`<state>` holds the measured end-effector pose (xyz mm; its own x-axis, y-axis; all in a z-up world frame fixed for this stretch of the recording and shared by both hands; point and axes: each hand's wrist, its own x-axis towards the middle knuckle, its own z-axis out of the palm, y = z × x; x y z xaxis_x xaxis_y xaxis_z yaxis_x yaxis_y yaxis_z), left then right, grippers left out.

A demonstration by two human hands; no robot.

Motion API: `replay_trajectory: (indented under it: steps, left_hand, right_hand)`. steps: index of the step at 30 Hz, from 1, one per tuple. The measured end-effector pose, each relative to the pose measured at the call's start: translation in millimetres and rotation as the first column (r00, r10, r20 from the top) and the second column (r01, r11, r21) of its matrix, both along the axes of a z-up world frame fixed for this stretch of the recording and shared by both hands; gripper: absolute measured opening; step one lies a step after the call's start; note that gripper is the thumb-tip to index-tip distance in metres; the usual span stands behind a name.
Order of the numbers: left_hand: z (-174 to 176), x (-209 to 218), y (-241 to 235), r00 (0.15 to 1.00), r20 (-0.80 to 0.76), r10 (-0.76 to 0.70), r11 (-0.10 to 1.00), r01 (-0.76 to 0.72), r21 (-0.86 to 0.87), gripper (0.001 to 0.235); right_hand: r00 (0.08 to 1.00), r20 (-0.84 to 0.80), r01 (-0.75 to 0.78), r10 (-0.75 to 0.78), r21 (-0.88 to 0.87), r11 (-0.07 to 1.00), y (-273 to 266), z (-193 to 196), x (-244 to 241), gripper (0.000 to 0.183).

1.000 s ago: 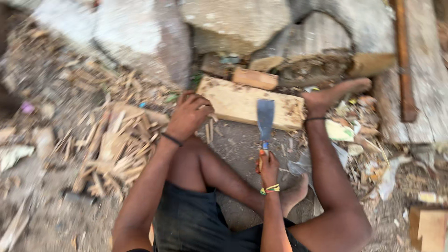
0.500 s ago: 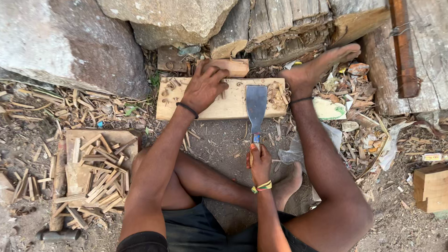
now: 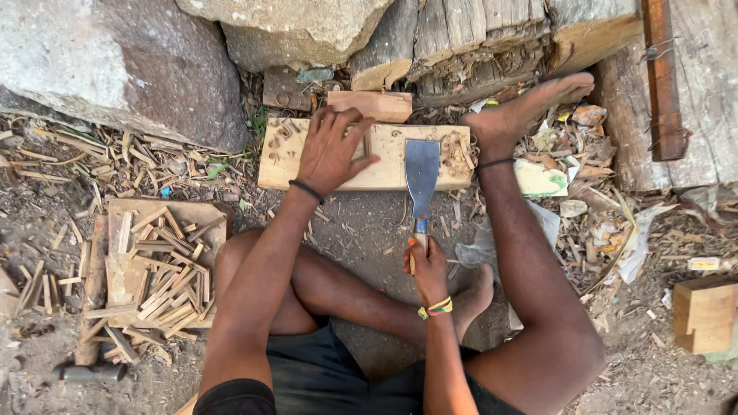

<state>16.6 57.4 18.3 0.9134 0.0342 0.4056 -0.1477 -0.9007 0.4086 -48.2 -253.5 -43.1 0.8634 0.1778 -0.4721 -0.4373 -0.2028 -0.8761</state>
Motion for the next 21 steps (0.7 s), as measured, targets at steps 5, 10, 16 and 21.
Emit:
replay_trajectory:
  steps: [5,10,16,21]
  left_hand:
    - [1,1,-8,1.0,0.001,0.025,0.995,-0.025,0.098,0.067]
    - [-19,1,0,0.999,-0.042,0.005,0.994,0.0,0.11,0.042]
    - [-34,1,1,1.0,-0.002,-0.011,0.995,0.011,0.095,0.038]
    - [-38,4,-3,0.999,0.039,-0.015,0.991,0.01,0.131,0.035]
  right_hand:
    - [1.0,-0.02,-0.005,0.005,0.034,0.999,-4,9,3,0.017]
    - [0.999,-0.025,-0.033,0.033,-0.002,0.999,1,13,2,0.018]
    - [1.0,-0.024,-0.014,0.013,-0.026,1.0,4,16,1,0.014]
    - [1.0,-0.013,-0.01,0.01,-0.031,0.999,7,15,0,0.015]
